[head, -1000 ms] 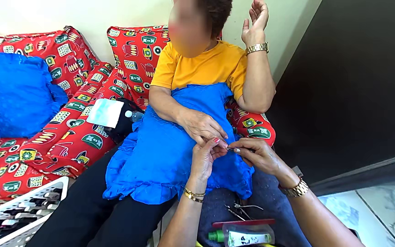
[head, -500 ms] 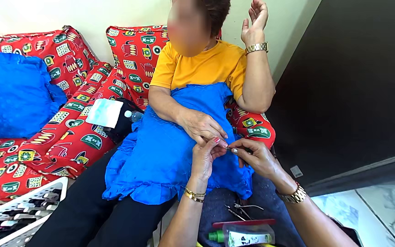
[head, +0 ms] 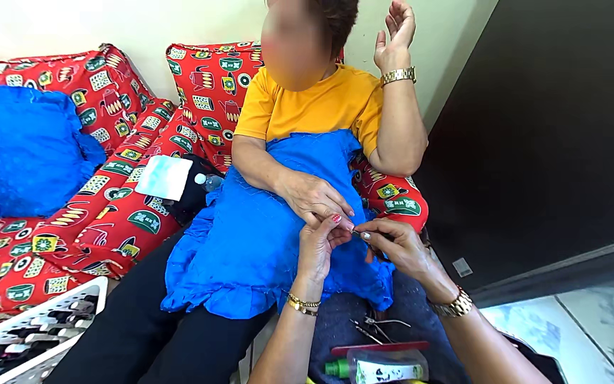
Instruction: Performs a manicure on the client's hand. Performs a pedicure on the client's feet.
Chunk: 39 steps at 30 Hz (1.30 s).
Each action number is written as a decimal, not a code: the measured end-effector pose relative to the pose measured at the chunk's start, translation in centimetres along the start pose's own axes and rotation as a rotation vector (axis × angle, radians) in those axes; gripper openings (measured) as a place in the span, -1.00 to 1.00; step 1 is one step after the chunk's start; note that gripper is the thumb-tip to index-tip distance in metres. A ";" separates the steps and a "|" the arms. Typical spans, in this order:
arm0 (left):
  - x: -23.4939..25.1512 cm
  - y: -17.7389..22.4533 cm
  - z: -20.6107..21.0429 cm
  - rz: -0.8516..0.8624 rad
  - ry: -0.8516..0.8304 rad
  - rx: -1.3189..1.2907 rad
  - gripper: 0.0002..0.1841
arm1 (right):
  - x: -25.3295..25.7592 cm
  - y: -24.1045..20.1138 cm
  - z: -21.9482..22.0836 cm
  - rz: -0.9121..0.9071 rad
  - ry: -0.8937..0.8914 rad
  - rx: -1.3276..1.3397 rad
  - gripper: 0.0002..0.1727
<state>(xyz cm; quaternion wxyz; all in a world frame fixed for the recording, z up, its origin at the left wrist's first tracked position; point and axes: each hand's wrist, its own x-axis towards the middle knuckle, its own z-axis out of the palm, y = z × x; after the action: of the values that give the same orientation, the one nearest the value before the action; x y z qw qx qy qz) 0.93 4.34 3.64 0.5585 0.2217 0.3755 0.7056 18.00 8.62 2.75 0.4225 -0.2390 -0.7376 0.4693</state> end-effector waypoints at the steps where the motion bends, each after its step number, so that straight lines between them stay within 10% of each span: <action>1: 0.0 0.0 0.0 0.000 0.003 0.001 -0.73 | 0.0 -0.1 0.2 0.016 0.013 -0.004 -0.77; 39: 0.0 -0.1 0.1 0.004 0.020 -0.001 -0.77 | -0.8 0.3 0.9 -0.042 0.089 -0.049 -0.72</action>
<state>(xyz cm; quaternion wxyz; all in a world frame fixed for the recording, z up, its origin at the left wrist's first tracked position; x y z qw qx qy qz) 1.02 4.35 3.65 0.5533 0.2151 0.3803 0.7092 17.66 7.71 1.96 0.4585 -0.2546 -0.7342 0.4311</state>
